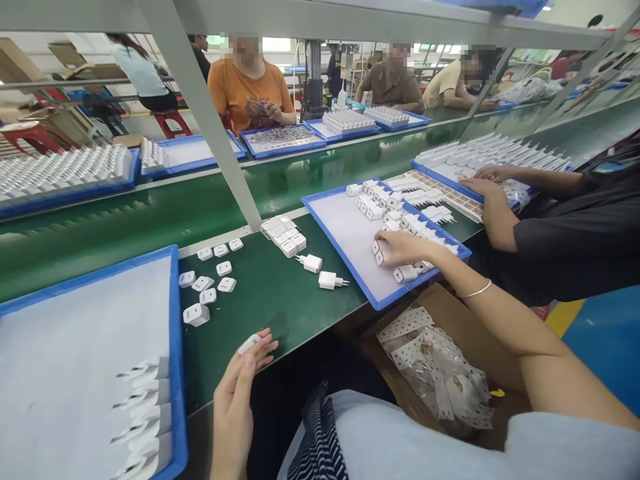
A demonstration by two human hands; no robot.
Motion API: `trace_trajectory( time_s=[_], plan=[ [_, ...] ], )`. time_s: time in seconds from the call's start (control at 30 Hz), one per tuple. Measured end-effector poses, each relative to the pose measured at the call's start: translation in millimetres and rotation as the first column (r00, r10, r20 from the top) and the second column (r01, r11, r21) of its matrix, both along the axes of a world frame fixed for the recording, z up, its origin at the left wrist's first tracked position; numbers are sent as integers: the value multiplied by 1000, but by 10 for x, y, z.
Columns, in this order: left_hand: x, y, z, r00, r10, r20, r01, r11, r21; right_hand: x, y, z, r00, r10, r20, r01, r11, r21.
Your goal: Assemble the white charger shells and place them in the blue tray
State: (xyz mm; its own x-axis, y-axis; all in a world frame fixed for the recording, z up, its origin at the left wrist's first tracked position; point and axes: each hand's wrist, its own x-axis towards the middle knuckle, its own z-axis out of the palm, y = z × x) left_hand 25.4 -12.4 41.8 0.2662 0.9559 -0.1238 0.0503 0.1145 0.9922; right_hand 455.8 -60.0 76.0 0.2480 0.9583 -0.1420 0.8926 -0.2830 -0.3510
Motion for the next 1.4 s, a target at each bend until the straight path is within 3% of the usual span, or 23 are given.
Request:
trace_trajectory(
  time_s=[0.13, 0.2, 0.27, 0.3, 0.37, 0.53, 0.67, 0.77, 0.9, 1.03, 1.2, 1.33, 1.4],
  plan=[
    [233, -36, -16, 998, -47, 47, 45, 998, 45, -259, -45, 15, 998, -12, -62, 29, 960, 279],
    [400, -55, -52, 996, -81, 43, 76, 991, 113, -566, -45, -31, 984, 40, -175, 53, 866, 497],
    [573, -66, -104, 992, -123, 29, 116, 977, 181, -870, -16, -104, 942, 114, -317, 120, 766, 632],
    [652, -66, -132, 989, -146, 12, 140, 967, 211, -988, 15, -146, 918, 131, -374, 161, 740, 653],
    [785, -57, -184, 981, -187, -43, 192, 943, 273, -1120, 108, -229, 888, 114, -445, 221, 742, 633],
    [970, -7, -271, 964, -246, -105, 267, 897, 352, -1029, 359, -367, 888, 34, -458, 272, 764, 585],
    [972, -10, -261, 968, -238, -85, 253, 903, 349, -1077, 349, -285, 901, -23, -434, 315, 723, 614],
    [906, -65, -177, 969, -245, -24, 237, 902, 362, -1390, 212, -146, 901, -22, -434, 332, 680, 654],
    [793, -156, -48, 948, -287, 139, 241, 930, 278, -2031, 3, -87, 837, 92, -540, 306, 739, 600],
    [645, -181, -55, 971, -127, 201, 120, 992, 46, -2487, -118, -204, 753, 230, -616, 195, 817, 543],
    [389, -162, -129, 932, 94, 350, -12, 974, -228, -2655, -133, -285, 615, 291, -733, 24, 922, 386],
    [187, -112, -140, 916, 223, 333, -141, 957, -252, -2762, -25, -230, 538, 356, -764, -78, 923, 376],
    [83, -67, -150, 901, 295, 319, -224, 945, -240, -2777, 128, -179, 443, 400, -802, -197, 917, 348]
  ],
)
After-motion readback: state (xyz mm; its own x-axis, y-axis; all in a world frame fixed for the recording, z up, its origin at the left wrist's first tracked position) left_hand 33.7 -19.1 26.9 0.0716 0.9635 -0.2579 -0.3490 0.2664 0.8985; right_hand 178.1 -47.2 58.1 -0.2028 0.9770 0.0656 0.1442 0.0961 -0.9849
